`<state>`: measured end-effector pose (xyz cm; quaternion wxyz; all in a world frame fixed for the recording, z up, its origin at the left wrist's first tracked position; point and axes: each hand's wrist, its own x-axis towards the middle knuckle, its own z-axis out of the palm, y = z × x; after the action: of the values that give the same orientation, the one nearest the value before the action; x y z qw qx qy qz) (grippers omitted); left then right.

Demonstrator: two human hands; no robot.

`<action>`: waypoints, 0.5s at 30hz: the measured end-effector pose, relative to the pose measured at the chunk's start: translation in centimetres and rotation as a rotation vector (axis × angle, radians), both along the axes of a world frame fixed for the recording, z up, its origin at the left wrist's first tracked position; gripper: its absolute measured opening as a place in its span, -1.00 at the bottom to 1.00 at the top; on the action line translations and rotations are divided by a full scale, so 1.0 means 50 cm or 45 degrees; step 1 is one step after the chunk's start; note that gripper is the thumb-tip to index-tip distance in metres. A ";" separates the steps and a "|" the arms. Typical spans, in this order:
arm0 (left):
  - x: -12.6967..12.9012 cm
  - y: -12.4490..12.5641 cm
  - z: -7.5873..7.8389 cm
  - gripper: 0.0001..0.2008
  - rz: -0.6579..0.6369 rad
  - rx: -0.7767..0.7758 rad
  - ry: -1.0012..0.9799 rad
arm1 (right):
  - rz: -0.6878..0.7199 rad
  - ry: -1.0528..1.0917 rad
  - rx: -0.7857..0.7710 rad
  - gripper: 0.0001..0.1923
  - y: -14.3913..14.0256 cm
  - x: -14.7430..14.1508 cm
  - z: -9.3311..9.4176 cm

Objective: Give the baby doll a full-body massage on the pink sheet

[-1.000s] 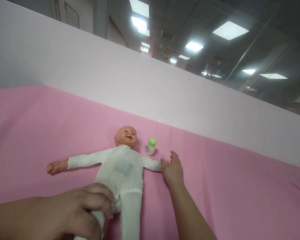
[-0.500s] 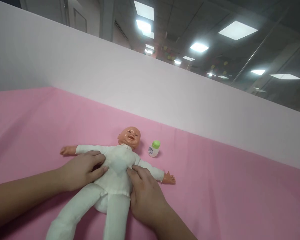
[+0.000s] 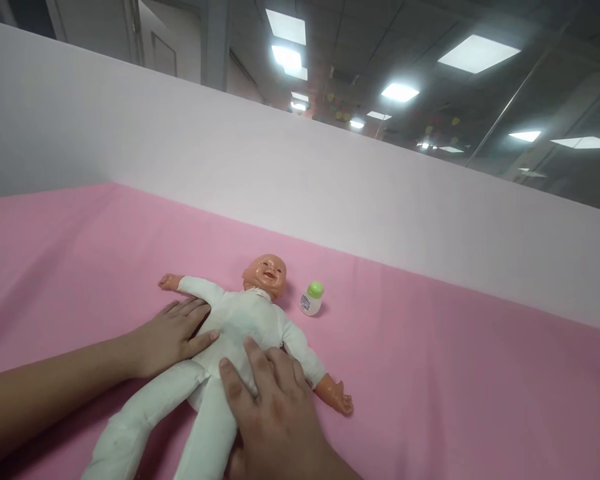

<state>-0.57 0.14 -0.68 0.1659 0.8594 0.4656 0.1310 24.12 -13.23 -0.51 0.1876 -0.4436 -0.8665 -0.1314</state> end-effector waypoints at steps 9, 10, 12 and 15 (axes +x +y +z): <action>0.001 0.018 -0.005 -0.11 0.086 -0.111 0.109 | 0.642 0.239 0.365 -0.82 0.005 -0.072 -0.036; 0.002 0.018 -0.003 -0.09 0.107 -0.099 0.102 | 0.675 0.240 0.349 -0.79 0.005 -0.072 -0.037; 0.003 0.019 0.000 -0.07 0.138 -0.080 0.080 | 0.702 0.220 0.303 -0.82 0.003 -0.064 -0.027; 0.004 0.025 -0.003 -0.03 0.184 -0.083 0.039 | 0.667 0.241 0.239 -0.90 -0.008 -0.047 0.018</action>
<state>-0.37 1.38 -0.84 0.1768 0.8195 0.5330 0.1144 21.78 -13.63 0.37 0.3355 -0.1959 -0.9141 -0.1161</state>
